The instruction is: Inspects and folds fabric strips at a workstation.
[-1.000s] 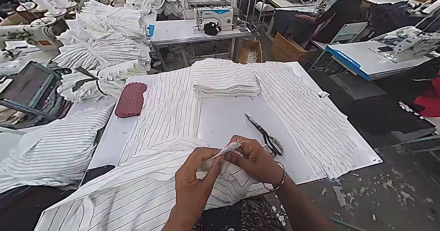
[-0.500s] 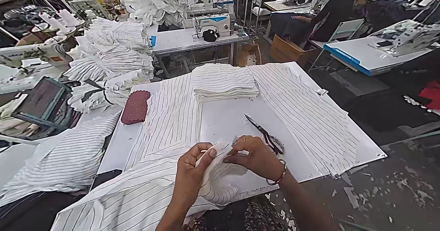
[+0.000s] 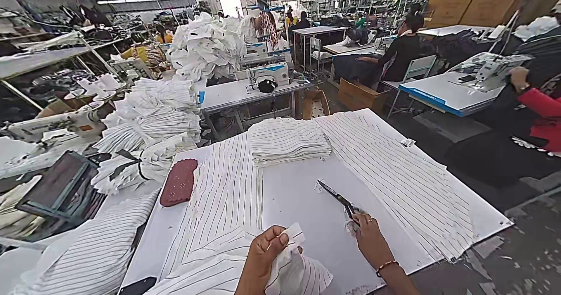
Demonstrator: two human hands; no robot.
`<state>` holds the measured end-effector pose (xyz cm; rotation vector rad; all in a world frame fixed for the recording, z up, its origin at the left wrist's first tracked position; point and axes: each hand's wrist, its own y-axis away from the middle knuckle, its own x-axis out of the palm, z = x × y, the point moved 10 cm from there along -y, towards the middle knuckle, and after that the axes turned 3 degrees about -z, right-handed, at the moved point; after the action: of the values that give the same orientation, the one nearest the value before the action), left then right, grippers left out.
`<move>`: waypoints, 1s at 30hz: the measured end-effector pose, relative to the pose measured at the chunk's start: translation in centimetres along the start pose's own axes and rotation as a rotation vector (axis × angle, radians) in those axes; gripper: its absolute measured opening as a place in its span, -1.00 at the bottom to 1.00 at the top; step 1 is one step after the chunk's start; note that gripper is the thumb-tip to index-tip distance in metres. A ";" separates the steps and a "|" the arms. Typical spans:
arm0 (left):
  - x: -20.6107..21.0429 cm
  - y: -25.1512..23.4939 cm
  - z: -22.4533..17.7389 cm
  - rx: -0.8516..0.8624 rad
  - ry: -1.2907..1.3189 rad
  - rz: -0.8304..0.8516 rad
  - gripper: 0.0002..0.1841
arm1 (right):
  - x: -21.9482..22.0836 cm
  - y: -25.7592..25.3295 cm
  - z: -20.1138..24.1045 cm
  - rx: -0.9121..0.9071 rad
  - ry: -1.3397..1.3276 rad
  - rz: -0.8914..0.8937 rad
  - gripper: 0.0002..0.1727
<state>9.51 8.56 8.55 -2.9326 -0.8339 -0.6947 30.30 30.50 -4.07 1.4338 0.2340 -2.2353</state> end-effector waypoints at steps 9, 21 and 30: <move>-2.1 -1.3 -2.7 0.088 -0.087 -0.024 -0.78 | 0.3 -1.7 -1.9 0.152 0.175 0.296 -0.45; -5.3 -2.2 -4.6 0.182 -0.112 -0.137 -0.81 | -1.3 10.6 11.4 -0.264 -0.901 0.743 -0.49; -5.4 -2.9 -6.3 0.334 -0.308 -0.202 -0.92 | -3.0 8.7 14.8 -0.440 -0.488 0.789 -0.40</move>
<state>1.36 7.57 11.62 -2.7055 -1.1539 -0.0855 23.49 18.05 6.02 0.5649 -0.0153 -1.6514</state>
